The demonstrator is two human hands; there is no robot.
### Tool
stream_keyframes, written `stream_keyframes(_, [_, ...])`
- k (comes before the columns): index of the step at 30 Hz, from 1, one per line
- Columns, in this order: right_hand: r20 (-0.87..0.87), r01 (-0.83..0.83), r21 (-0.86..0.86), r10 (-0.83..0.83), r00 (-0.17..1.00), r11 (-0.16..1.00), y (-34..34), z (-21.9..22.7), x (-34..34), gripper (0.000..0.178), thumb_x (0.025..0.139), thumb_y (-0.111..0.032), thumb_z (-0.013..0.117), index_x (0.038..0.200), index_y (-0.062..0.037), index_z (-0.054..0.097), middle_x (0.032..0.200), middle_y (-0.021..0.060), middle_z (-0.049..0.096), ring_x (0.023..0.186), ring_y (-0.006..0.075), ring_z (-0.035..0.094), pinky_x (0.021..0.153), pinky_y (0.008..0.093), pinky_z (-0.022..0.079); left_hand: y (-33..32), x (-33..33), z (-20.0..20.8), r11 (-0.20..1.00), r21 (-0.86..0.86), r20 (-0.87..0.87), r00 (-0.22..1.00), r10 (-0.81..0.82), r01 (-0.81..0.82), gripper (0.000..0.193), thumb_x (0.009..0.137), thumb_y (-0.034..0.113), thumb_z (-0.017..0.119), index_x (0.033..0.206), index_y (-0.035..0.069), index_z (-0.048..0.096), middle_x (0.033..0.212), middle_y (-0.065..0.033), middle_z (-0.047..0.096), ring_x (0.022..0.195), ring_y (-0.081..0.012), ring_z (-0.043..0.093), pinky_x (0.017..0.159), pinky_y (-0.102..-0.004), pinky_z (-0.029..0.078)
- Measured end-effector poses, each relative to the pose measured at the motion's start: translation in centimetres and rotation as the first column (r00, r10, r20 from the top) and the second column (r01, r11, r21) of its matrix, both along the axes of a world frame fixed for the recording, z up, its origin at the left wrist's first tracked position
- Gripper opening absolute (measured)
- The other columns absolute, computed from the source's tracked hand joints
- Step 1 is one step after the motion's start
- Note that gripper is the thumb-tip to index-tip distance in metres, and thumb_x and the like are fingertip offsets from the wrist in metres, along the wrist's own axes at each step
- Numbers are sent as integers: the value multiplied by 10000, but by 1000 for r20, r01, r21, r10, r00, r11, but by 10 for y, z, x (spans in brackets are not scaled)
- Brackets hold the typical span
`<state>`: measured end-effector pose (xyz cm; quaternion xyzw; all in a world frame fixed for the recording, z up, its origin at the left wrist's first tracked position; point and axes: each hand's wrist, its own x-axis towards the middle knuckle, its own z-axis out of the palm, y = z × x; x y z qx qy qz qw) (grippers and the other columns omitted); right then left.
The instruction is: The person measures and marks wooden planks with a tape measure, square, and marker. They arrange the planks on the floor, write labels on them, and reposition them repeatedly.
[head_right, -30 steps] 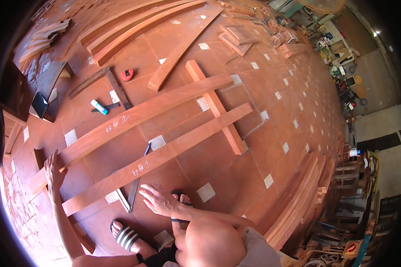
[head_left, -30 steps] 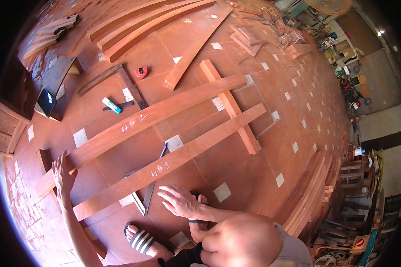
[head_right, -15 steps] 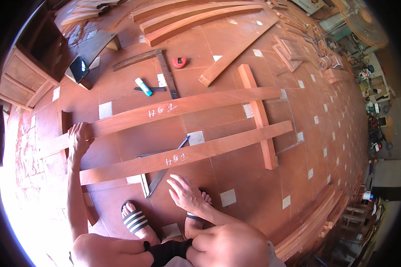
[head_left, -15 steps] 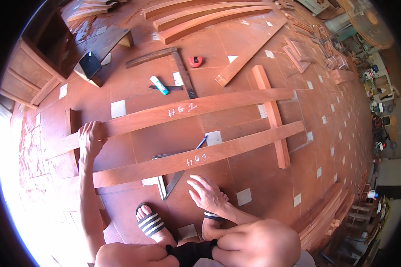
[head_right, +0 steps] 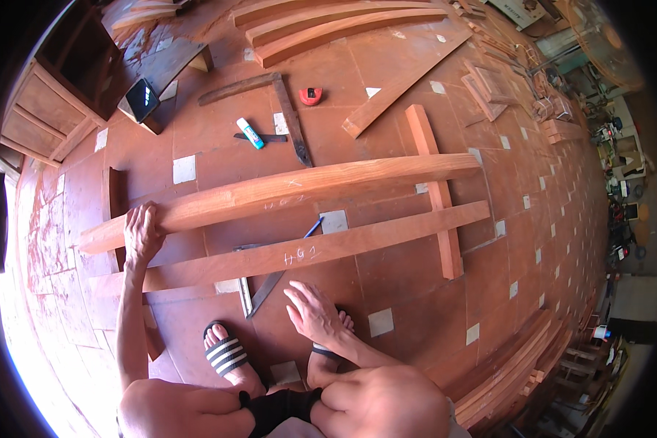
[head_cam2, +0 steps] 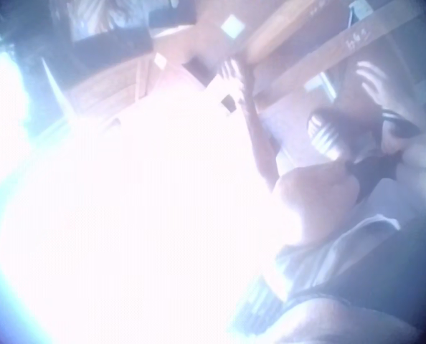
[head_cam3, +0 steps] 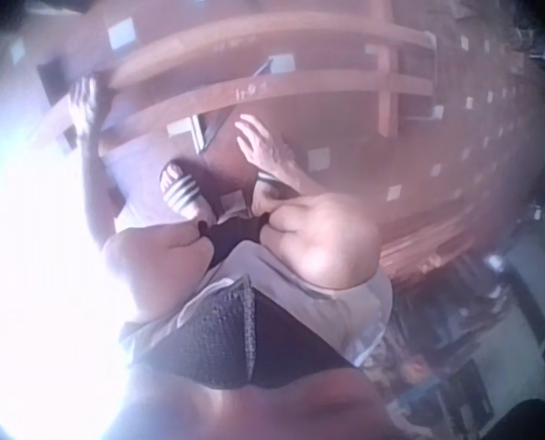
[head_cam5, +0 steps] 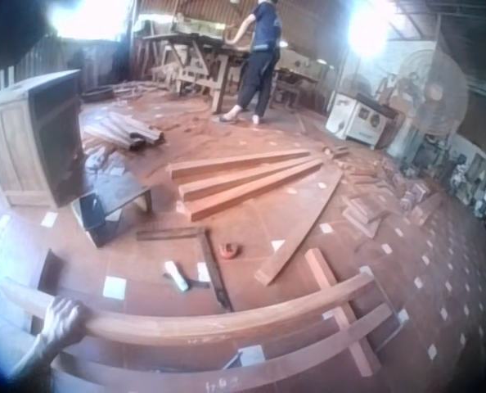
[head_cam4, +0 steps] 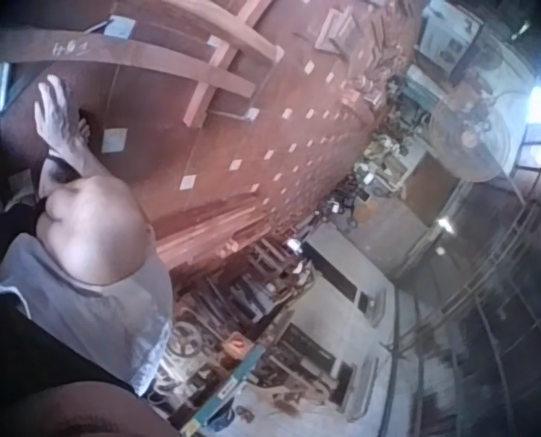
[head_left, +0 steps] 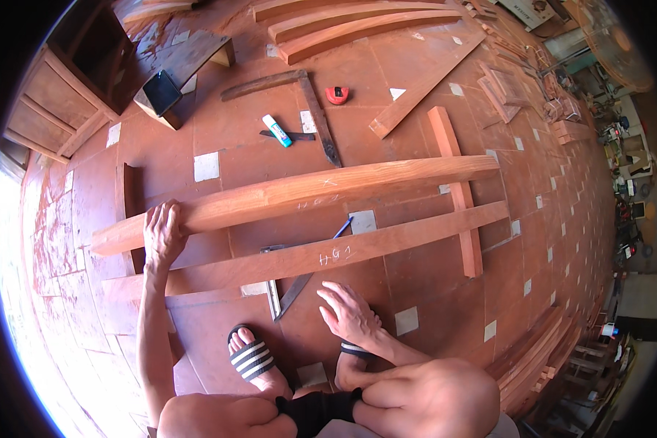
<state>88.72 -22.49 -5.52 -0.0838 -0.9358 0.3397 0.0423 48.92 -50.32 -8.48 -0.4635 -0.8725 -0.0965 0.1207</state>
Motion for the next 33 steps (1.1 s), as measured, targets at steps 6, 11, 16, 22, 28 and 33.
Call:
stream_keyframes(6, [12,19,-34,-18,1000,999,2,-4,2,380,945,-136,745,1286,10,661,1352,209,639,1215,406,639,1052,483,533,-1,3,-1,995,-88,-5,999,-44,43,929,624,98,934,1478,121,568,1240,-74,679,1118,-281,667,1034,-489,442])
stream_keyframes(11, [20,107,-136,-106,994,985,6,-14,5,369,958,-151,746,1273,27,673,1304,227,675,1192,427,656,1052,471,540,1,15,20,999,-37,44,998,-35,36,844,613,229,979,1374,100,636,1228,-83,686,1109,-294,658,999,-477,445])
stream_keyframes(16, [269,426,-506,-332,904,750,20,-31,5,472,996,-262,782,1327,53,666,1263,227,733,1130,329,736,958,419,611,-17,53,60,994,5,425,899,-103,111,464,623,317,990,935,64,758,951,-126,732,951,-336,702,915,-480,534])
stream_keyframes(22, [480,594,-718,-360,800,362,37,-32,-7,567,1047,-252,752,1488,50,565,1399,199,681,1186,235,699,992,365,585,-8,69,53,931,-357,722,655,221,79,874,523,427,1025,1270,45,782,1125,-207,781,1100,-440,726,976,-510,565])
stream_keyframes(28, [586,571,-809,-284,759,-141,35,-15,-6,396,1053,-292,749,1295,-2,630,1290,133,682,1191,265,687,1095,434,536,-26,117,54,987,-158,538,835,116,-36,898,427,368,1037,1213,57,735,1114,-126,757,1096,-351,697,1004,-471,521])
stream_keyframes(33, [622,502,-777,-334,708,-381,23,-31,3,384,1048,-297,753,1317,-50,634,1288,117,689,1234,259,646,1154,439,492,-31,143,46,994,-82,411,906,101,-73,908,368,355,1040,1170,87,710,1105,-94,728,1075,-332,678,978,-470,499])
